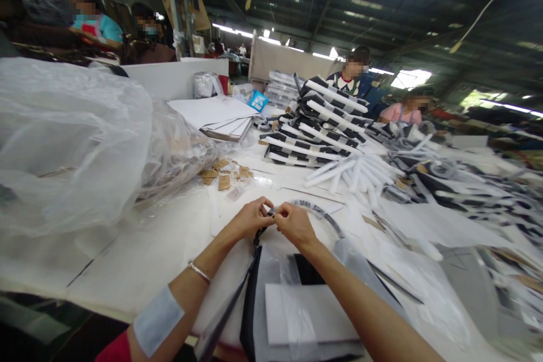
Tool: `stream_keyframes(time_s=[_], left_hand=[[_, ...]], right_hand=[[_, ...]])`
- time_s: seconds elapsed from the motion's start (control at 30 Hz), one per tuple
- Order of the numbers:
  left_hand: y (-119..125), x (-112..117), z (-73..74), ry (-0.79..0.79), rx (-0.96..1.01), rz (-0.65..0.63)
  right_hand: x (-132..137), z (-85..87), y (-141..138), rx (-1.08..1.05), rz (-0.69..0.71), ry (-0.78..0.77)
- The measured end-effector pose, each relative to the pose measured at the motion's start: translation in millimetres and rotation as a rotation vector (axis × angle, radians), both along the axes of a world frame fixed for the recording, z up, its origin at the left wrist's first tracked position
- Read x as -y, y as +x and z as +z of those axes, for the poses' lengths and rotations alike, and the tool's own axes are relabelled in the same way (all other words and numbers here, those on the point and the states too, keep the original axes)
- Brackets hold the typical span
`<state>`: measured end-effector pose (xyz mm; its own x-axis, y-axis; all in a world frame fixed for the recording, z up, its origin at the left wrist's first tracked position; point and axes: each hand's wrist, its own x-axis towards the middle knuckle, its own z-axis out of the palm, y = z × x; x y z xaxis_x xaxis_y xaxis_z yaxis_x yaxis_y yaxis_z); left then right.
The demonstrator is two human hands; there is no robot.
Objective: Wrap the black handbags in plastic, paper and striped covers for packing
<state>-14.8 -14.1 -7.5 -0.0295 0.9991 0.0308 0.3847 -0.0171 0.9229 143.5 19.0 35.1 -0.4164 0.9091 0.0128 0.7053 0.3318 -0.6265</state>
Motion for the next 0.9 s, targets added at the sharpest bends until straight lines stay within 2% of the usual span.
stream_keyframes(time_s=[0.07,0.27,0.47,0.57,0.67,0.77,0.9], left_hand=[[-3.9,-0.2,2.1,-0.026,0.053,-0.052],[-9.2,1.4,7.5,-0.062,0.122,-0.102],[-14.2,5.1,15.1,-0.046,0.195,-0.117],[-14.5,4.4,15.3,-0.079,0.186,-0.071],[-13.3,2.4,13.8,-0.097,0.151,-0.049],[-12.6,0.4,12.1,-0.09,0.088,-0.042],[-12.5,-2.2,6.8,-0.044,-0.01,-0.051]], right_hand=[[0.3,-3.2,5.0,-0.127,0.014,-0.096],[1.7,-11.8,7.9,-0.243,0.031,-0.137],[1.5,-5.9,-6.3,-0.37,-0.033,-0.263],[5.0,-5.5,-8.1,-0.238,-0.053,-0.383],[11.0,-9.4,-8.2,-0.001,0.006,-0.484],[16.7,-14.3,-11.9,0.095,0.068,-0.407],[18.3,-18.7,-18.6,0.132,0.036,-0.361]])
